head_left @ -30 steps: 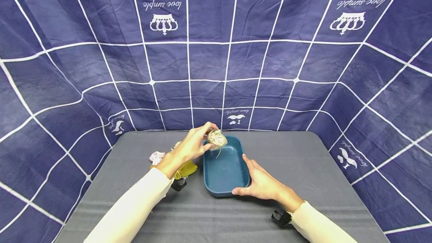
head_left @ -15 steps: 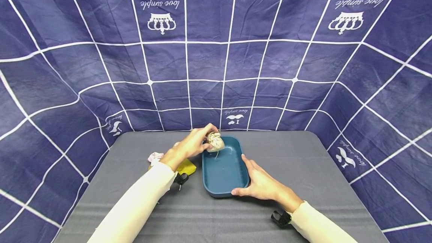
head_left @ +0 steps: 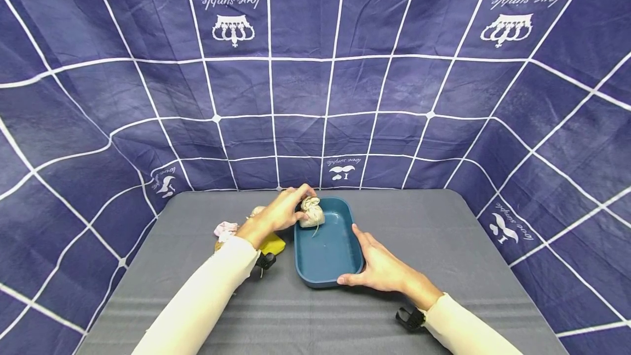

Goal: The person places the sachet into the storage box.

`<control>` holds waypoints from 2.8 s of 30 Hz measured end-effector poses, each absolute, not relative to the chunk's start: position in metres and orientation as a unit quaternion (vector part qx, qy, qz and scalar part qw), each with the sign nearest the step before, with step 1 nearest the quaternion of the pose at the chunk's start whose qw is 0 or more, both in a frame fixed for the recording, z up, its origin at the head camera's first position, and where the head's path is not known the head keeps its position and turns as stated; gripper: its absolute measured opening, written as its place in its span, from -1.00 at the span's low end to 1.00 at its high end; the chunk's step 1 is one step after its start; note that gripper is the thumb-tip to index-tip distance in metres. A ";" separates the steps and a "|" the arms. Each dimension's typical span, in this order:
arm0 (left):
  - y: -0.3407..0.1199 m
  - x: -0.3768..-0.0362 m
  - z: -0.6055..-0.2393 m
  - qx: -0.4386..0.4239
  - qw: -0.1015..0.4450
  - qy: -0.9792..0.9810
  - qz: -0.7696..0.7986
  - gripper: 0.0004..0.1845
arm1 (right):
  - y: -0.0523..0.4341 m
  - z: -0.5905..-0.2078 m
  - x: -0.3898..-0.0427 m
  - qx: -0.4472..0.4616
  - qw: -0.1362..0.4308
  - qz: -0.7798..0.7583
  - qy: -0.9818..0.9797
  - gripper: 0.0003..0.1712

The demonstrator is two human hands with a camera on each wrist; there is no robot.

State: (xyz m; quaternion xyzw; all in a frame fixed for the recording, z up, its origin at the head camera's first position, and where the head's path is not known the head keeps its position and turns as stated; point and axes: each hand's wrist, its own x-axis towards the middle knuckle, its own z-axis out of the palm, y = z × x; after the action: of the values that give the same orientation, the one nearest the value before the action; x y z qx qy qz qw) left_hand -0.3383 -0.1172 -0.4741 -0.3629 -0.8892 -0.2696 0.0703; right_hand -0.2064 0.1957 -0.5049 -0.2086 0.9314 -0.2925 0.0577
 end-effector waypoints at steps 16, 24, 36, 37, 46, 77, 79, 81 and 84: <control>-0.131 -0.330 -0.468 -0.321 0.077 -0.908 -0.258 -0.42 | 0.195 -0.505 -0.206 -0.211 0.059 -0.294 0.930 0.69; -0.146 -0.310 -0.466 -0.302 0.076 -0.915 -0.256 -0.41 | 0.195 -0.504 -0.205 -0.210 0.056 -0.297 0.930 0.69; -0.174 -0.281 -0.477 -0.295 0.091 -0.917 -0.253 -0.46 | 0.197 -0.504 -0.205 -0.202 0.059 -0.299 0.931 0.71; -0.177 -0.278 -0.478 -0.295 0.095 -0.917 -0.252 -0.47 | 0.197 -0.504 -0.205 -0.202 0.060 -0.299 0.931 0.70; -0.205 -0.254 -0.497 -0.284 0.107 -0.926 -0.225 -0.50 | 0.196 -0.505 -0.205 -0.198 0.063 -0.300 0.931 0.70; -0.223 -0.240 -0.520 -0.404 0.048 -0.889 -0.211 0.01 | 0.193 -0.503 -0.206 -0.196 0.066 -0.292 0.934 0.71; -0.222 -0.242 -0.520 -0.421 0.056 -0.880 -0.211 -0.06 | 0.193 -0.503 -0.206 -0.196 0.067 -0.291 0.934 0.71; -0.221 -0.244 -0.520 -0.435 0.066 -0.873 -0.209 -0.15 | 0.193 -0.503 -0.206 -0.195 0.068 -0.292 0.934 0.71; -0.218 -0.247 -0.520 -0.442 0.084 -0.869 -0.207 -0.26 | 0.193 -0.504 -0.205 -0.193 0.069 -0.292 0.934 0.71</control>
State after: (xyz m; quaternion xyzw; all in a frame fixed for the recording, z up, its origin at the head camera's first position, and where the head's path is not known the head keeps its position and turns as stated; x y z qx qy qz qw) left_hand -0.2474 -0.2184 -0.5201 -0.4422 -0.8685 -0.2074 0.0844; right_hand -0.2054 0.1929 -0.5043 -0.1927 0.9343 -0.2919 0.0691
